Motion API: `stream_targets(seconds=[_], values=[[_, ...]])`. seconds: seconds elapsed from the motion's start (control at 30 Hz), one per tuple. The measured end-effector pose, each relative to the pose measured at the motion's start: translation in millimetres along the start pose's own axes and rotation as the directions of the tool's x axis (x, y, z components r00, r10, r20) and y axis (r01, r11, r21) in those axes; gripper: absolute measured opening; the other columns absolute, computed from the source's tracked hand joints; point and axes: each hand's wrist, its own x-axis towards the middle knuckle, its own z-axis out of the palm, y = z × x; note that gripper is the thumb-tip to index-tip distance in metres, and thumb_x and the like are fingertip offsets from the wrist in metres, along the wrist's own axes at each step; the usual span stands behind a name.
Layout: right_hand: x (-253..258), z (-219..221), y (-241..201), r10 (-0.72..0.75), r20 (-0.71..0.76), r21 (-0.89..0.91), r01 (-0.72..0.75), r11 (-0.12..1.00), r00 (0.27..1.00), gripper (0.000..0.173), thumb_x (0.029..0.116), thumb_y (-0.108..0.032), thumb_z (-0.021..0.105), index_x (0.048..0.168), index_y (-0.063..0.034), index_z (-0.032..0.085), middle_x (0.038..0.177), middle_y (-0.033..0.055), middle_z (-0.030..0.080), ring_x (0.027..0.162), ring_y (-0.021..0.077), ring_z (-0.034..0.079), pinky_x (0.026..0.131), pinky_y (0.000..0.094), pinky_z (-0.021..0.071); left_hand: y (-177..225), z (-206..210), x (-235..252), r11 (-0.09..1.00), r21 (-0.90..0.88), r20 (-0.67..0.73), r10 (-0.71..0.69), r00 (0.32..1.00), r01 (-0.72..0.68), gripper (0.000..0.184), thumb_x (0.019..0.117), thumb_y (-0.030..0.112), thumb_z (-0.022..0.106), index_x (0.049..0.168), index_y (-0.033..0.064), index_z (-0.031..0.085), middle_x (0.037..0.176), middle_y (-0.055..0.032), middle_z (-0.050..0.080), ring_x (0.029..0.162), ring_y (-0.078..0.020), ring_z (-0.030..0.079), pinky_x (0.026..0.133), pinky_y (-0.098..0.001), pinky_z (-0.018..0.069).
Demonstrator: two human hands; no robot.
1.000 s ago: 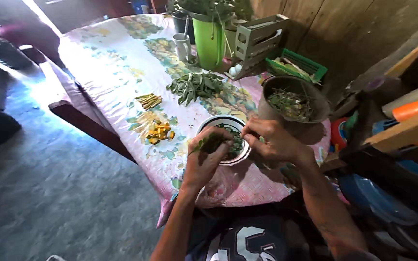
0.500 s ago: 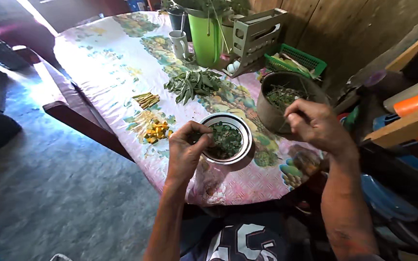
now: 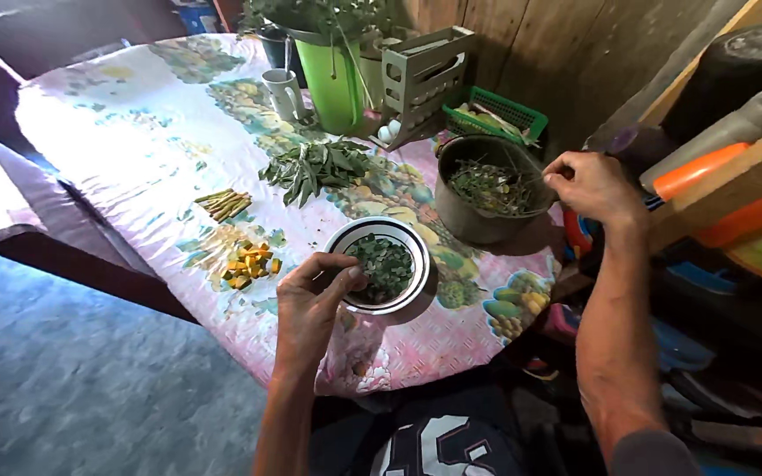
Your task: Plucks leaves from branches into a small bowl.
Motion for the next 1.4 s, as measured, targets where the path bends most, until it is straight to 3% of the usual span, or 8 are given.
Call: stream_targets(seconds=[0.2,0.47,0.53,0.63,0.8,1.0,1.23,1.4], values=[[18.1,10.9,6.3,0.038,0.007,-0.051,-0.037,0.998,0.999,0.022,0.0984,-0.012,0.061,0.115,-0.002,0.07,0.101,0.0234,0.07,0.093,0.0416,0.068,0.084,0.0652,0.0509,-2.5,3.4,0.7,0.999,-0.013,0.0,0.033,0.999,-0.033,0.012,0.0903,0.001,0.069,0.102,0.0048,0.071,0.088,-0.0067,0.072,0.07,-0.016,0.07,0.07,-0.03,0.0622],[47.7,35.8,-12.2,0.17,0.34,-0.465,0.008,0.885,0.925,0.016,0.0929,-0.017,0.068,0.094,-0.0025,0.074,0.098,0.0247,0.07,0.098,0.0469,0.067,0.078,0.0698,0.0501,-1.7,5.8,-0.3,0.999,0.02,-0.061,0.031,0.998,-0.03,0.017,0.0869,0.004,0.074,0.103,0.007,0.07,0.092,-0.0038,0.071,0.079,-0.0124,0.068,0.074,-0.0264,0.0591],[47.4,25.5,-9.8,0.106,0.374,-0.422,0.067,0.904,0.921,0.022,0.0976,-0.02,0.064,0.092,-0.0022,0.074,0.095,0.0233,0.07,0.096,0.0448,0.067,0.08,0.0683,0.0502,-2.5,4.5,-0.2,1.0,0.001,-0.065,0.023,0.998,-0.023,0.018,0.0867,0.006,0.075,0.103,0.0082,0.068,0.09,-0.0033,0.07,0.075,-0.0125,0.067,0.072,-0.0268,0.0597],[32.1,-4.0,-3.5,-0.13,0.233,-0.245,0.188,0.951,0.964,0.023,0.1027,-0.015,0.056,0.099,0.0005,0.073,0.097,0.0248,0.07,0.097,0.045,0.067,0.085,0.0681,0.0492,-3.6,4.9,-0.3,0.998,-0.06,-0.056,-0.001,0.998,-0.002,0.016,0.0884,0.005,0.072,0.103,0.0087,0.067,0.088,-0.0036,0.07,0.074,-0.0131,0.068,0.073,-0.0285,0.0608],[7.3,-25.4,-15.4,-0.129,0.082,-0.178,0.142,0.974,0.988,0.024,0.1048,-0.016,0.053,0.118,-0.0066,0.072,0.111,0.0252,0.07,0.106,0.0464,0.066,0.091,0.0703,0.0468,-0.9,16.1,4.8,0.979,-0.193,-0.032,-0.079,0.996,0.072,0.014,0.0891,0.001,0.069,0.101,0.0086,0.067,0.086,-0.0058,0.068,0.071,-0.0149,0.067,0.071,-0.0308,0.0613],[16.1,-5.8,0.7,-0.099,0.164,-0.154,0.125,0.98,0.981,0.02,0.102,-0.018,0.062,0.11,-0.0034,0.073,0.102,0.0235,0.071,0.098,0.0443,0.068,0.088,0.069,0.0485,-0.8,18.9,5.9,0.969,-0.232,-0.005,-0.091,0.996,0.087,0.014,0.0895,0.001,0.07,0.101,0.0085,0.067,0.087,-0.0067,0.067,0.072,-0.0145,0.066,0.072,-0.0306,0.0608],[13.6,-6.5,-5.0,-0.225,0.448,-0.077,0.288,0.954,0.865,0.024,0.1038,-0.005,0.051,0.108,-0.0085,0.075,0.099,0.0124,0.073,0.093,0.0296,0.068,0.086,0.0575,0.0513,-1.0,19.7,5.6,0.969,-0.234,-0.017,-0.091,0.996,0.084,0.014,0.0889,0.001,0.069,0.098,0.0108,0.067,0.085,-0.0037,0.068,0.07,-0.0122,0.067,0.071,-0.0291,0.0611],[-16.4,3.0,-48.9,-0.458,0.033,-0.013,0.459,0.888,0.888,0.025,0.1023,-0.016,0.056,0.116,-0.001,0.069,0.106,0.0222,0.07,0.096,0.0395,0.068,0.086,0.0641,0.0517,3.2,28.1,6.6,0.927,-0.358,0.059,-0.098,0.993,0.113,0.011,0.0948,0.005,0.067,0.104,0.0112,0.066,0.088,-0.0051,0.066,0.074,-0.0125,0.065,0.072,-0.03,0.0587]])
